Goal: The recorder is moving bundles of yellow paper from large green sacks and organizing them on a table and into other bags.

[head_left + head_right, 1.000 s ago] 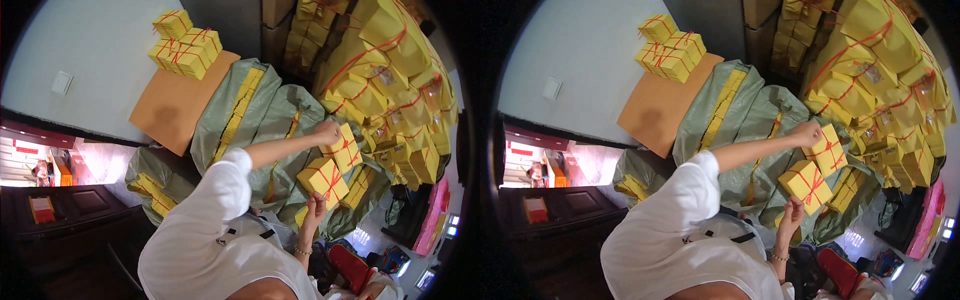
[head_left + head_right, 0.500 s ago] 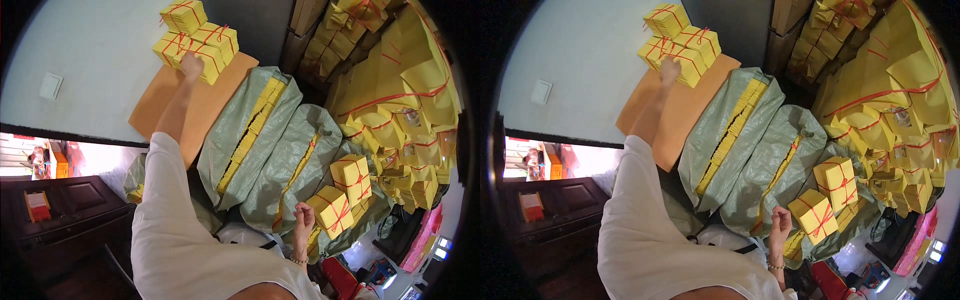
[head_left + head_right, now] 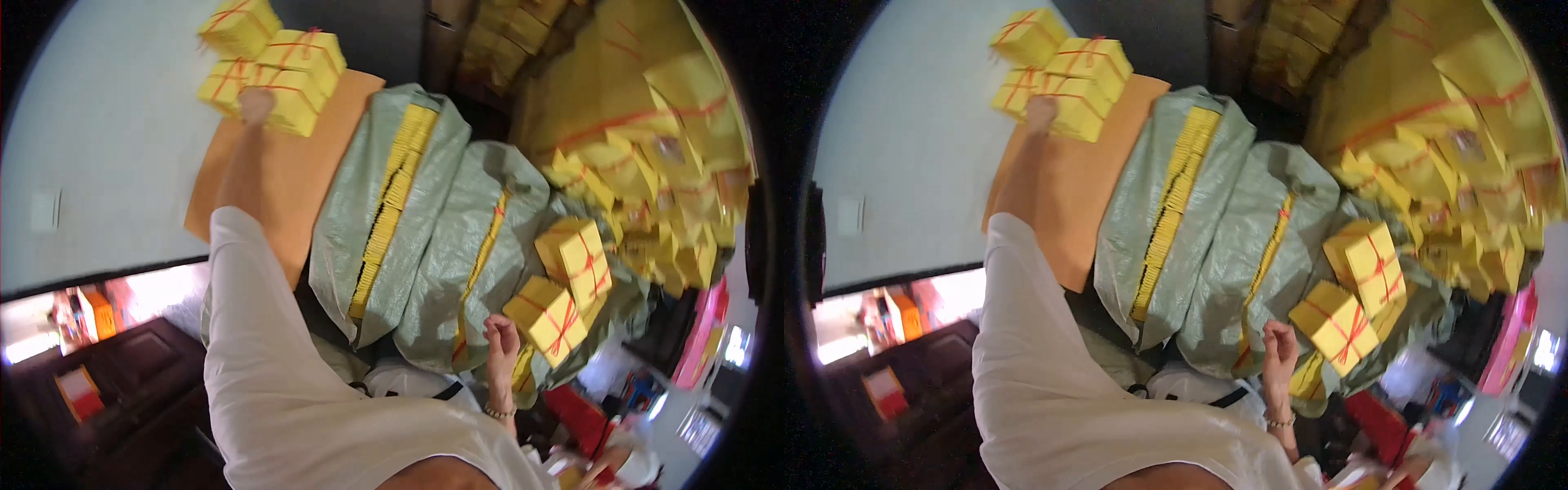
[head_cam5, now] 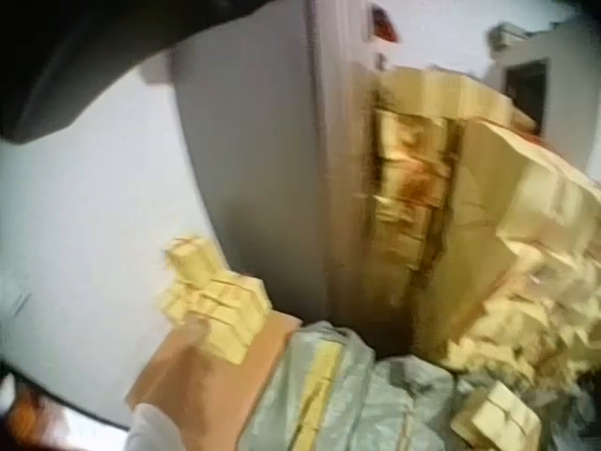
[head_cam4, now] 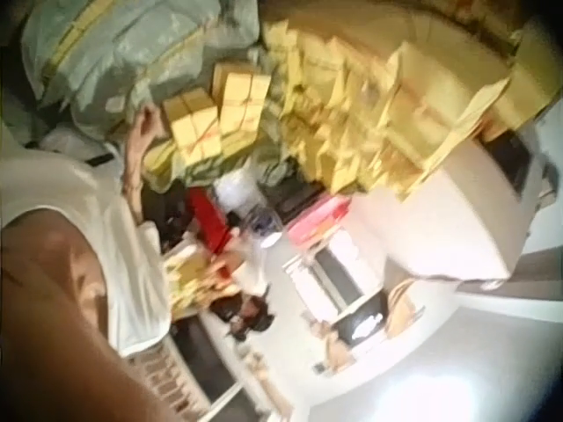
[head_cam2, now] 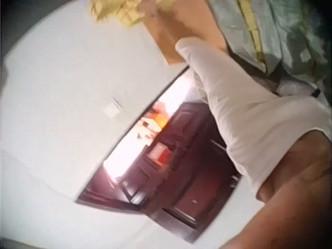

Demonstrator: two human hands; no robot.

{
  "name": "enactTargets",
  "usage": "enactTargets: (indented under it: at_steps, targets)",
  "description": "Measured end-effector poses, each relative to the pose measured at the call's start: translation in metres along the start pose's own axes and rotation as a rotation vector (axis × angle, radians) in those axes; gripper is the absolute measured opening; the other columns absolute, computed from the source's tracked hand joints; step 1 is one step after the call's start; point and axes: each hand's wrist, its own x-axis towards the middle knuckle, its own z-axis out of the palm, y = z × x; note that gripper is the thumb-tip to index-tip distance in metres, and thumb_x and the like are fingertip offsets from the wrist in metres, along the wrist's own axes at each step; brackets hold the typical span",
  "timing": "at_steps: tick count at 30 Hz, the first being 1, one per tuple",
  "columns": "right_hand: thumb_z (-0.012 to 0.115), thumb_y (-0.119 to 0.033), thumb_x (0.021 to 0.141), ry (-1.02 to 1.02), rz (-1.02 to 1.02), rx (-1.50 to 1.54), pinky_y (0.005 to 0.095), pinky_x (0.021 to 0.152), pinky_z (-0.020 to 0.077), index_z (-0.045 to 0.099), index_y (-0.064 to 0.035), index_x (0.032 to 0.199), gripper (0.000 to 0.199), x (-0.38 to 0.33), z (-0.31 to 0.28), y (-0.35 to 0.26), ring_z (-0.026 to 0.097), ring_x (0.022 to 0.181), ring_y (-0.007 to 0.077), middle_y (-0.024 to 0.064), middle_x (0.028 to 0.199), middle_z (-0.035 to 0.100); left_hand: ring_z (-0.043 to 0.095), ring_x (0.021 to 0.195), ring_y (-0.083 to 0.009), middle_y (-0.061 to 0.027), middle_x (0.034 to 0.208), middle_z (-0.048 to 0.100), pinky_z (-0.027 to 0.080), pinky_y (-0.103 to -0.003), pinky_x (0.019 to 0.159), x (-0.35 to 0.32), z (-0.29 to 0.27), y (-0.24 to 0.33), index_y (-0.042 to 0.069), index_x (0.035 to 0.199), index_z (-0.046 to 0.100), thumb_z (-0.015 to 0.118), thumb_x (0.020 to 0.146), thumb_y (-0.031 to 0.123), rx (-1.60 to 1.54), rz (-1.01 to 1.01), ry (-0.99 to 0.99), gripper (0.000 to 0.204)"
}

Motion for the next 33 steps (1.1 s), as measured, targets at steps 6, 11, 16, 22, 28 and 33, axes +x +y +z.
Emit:
enactTargets:
  at_steps: [6,11,16,22,28,33]
  targets:
    - [0.053,-0.008,0.094,0.045,-0.051,-0.010,0.0230,0.078,0.0434,0.059,-0.0026,0.102,0.011,-0.007,-0.005,0.018,0.051,0.089,0.0071,-0.0007,0.096,0.058,0.062,0.094,-0.0416,-0.0264,0.096,0.065,0.048,-0.048,0.085,0.050,0.049,-0.044,-0.003,0.094,0.068,0.045,0.090,0.037,-0.265,0.023,0.258,0.046]
    - [0.051,-0.007,0.093,0.054,0.013,0.022,0.0201,0.063,0.0444,0.058,-0.0020,0.105,0.015,-0.013,-0.006,0.028,0.052,0.079,0.0049,0.0030,0.094,0.059,0.061,0.066,-0.0292,-0.0156,0.073,0.064,0.048,-0.040,0.059,0.042,0.003,-0.036,0.001,0.082,0.064,0.046,0.093,0.031,-0.491,-0.076,-0.117,0.037]
    - [0.051,-0.005,0.089,0.017,0.055,0.086,0.0217,0.062,0.0449,0.056,-0.0021,0.108,0.020,-0.023,-0.015,0.026,0.053,0.074,0.0070,0.0051,0.094,0.058,0.031,0.037,-0.0065,0.0036,0.049,0.039,0.024,-0.023,0.034,-0.063,-0.089,0.019,0.012,0.069,0.048,0.054,0.093,0.025,-1.129,-0.135,-0.268,0.028]
    - [0.069,-0.008,0.073,0.452,-0.565,-0.649,0.0426,0.095,0.0375,0.050,-0.0030,0.118,0.048,-0.033,-0.082,0.013,0.045,0.110,0.0370,0.0193,0.113,0.049,0.037,0.043,-0.0040,0.0050,0.059,0.046,0.028,-0.020,0.038,-0.221,-0.189,0.097,0.011,0.086,0.055,0.057,0.091,0.023,-1.285,0.042,-0.437,0.014]
    - [0.085,-0.030,0.056,0.414,-0.568,-1.105,0.0553,0.106,0.0277,0.032,-0.0135,0.142,0.102,0.005,-0.174,0.015,0.027,0.129,0.0491,0.0275,0.138,0.028,0.041,0.049,-0.0032,0.0058,0.063,0.047,0.032,-0.019,0.042,-0.397,-0.214,0.216,0.011,0.087,0.055,0.056,0.093,0.025,-1.326,0.276,-0.594,0.015]
    - [0.086,-0.041,0.054,0.194,-0.597,-0.921,0.0524,0.106,0.0329,0.029,-0.0159,0.143,0.109,0.028,-0.206,0.032,0.031,0.129,0.0502,0.0304,0.141,0.025,0.042,0.044,-0.0056,0.0036,0.064,0.048,0.033,-0.021,0.040,-0.500,-0.194,0.312,0.010,0.092,0.053,0.056,0.094,0.024,-1.340,0.311,-0.876,0.014]
